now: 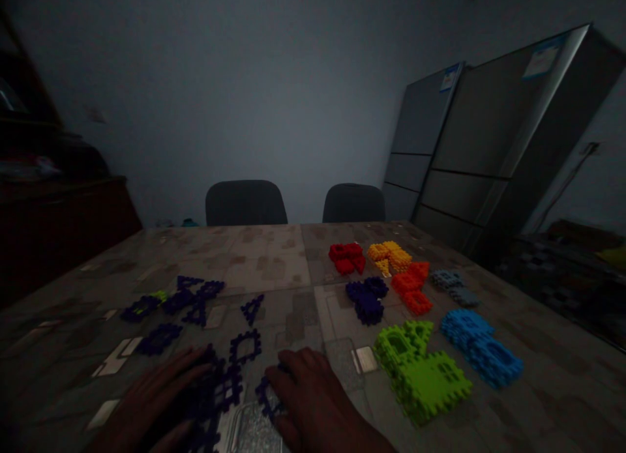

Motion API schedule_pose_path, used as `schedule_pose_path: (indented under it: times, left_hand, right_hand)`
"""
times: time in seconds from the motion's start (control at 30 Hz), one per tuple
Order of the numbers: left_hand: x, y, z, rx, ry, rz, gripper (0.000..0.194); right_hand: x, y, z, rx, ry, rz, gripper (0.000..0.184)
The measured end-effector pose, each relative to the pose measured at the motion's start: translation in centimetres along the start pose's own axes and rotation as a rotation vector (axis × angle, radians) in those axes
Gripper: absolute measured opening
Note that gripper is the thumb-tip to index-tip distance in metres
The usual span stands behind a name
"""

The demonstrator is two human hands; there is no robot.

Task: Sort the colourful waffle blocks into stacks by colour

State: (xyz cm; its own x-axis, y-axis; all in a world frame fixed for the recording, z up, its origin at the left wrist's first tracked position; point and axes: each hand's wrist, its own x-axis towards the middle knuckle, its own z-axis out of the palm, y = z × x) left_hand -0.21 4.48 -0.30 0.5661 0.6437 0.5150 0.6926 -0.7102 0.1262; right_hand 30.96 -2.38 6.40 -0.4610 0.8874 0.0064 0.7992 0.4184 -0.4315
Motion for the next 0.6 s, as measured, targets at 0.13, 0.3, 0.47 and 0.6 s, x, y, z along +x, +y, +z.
schedule_pose_path:
  times: [0.13, 0.3, 0.47, 0.6]
  left_hand:
    - [0.5, -2.9, -0.5, -0.050, 0.013, -0.069, 0.043]
    - [0.9, -4.3, 0.3, -0.138, 0.089, -0.177, 0.036]
    - [0.9, -3.2, 0.3, -0.173, 0.022, -0.155, 0.034]
    - [1.3, -2.7, -0.4, -0.176, 0.031, -0.137, 0.032]
  right_hand:
    - [0.2, 0.0, 0.2, -0.029, -0.046, -0.002, 0.057]
    - [-0.1, -0.8, -0.5, -0.009, -0.007, 0.088, 0.056]
    - [-0.4, -0.8, -1.2, 0.022, -0.003, 0.148, 0.066]
    - [-0.6, -0.2, -1.1, 0.055, -0.005, 0.097, 0.071]
